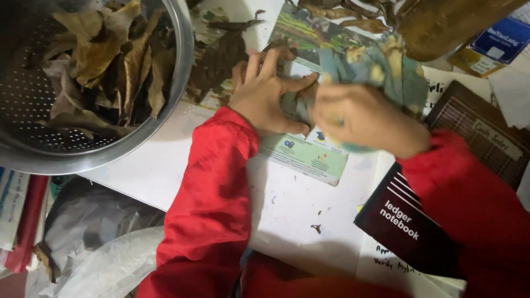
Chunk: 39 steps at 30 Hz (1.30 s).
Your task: Processing dried tea leaves by crumbling them with fingers and rubbing them with a cloth on a paper surface.
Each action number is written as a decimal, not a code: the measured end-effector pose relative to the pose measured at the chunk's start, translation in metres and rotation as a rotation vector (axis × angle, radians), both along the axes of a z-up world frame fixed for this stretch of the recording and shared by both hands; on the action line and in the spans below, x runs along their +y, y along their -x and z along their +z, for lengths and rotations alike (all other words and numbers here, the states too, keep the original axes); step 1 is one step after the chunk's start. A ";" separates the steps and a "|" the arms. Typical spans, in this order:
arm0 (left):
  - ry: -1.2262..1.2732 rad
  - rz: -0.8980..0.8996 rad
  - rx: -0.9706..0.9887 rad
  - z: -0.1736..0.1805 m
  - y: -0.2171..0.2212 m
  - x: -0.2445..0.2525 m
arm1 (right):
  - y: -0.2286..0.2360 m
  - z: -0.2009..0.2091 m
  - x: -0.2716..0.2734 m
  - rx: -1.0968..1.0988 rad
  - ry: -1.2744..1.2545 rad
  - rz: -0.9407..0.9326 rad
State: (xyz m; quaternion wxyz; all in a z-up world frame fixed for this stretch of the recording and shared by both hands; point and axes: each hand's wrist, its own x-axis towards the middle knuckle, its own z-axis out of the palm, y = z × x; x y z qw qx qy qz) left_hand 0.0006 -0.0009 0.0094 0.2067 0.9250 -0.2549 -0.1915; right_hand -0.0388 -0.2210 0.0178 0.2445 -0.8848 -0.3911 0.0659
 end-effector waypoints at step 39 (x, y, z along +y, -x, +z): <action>-0.042 -0.031 -0.257 -0.031 0.013 -0.004 | -0.012 -0.006 0.007 -0.374 0.114 -0.182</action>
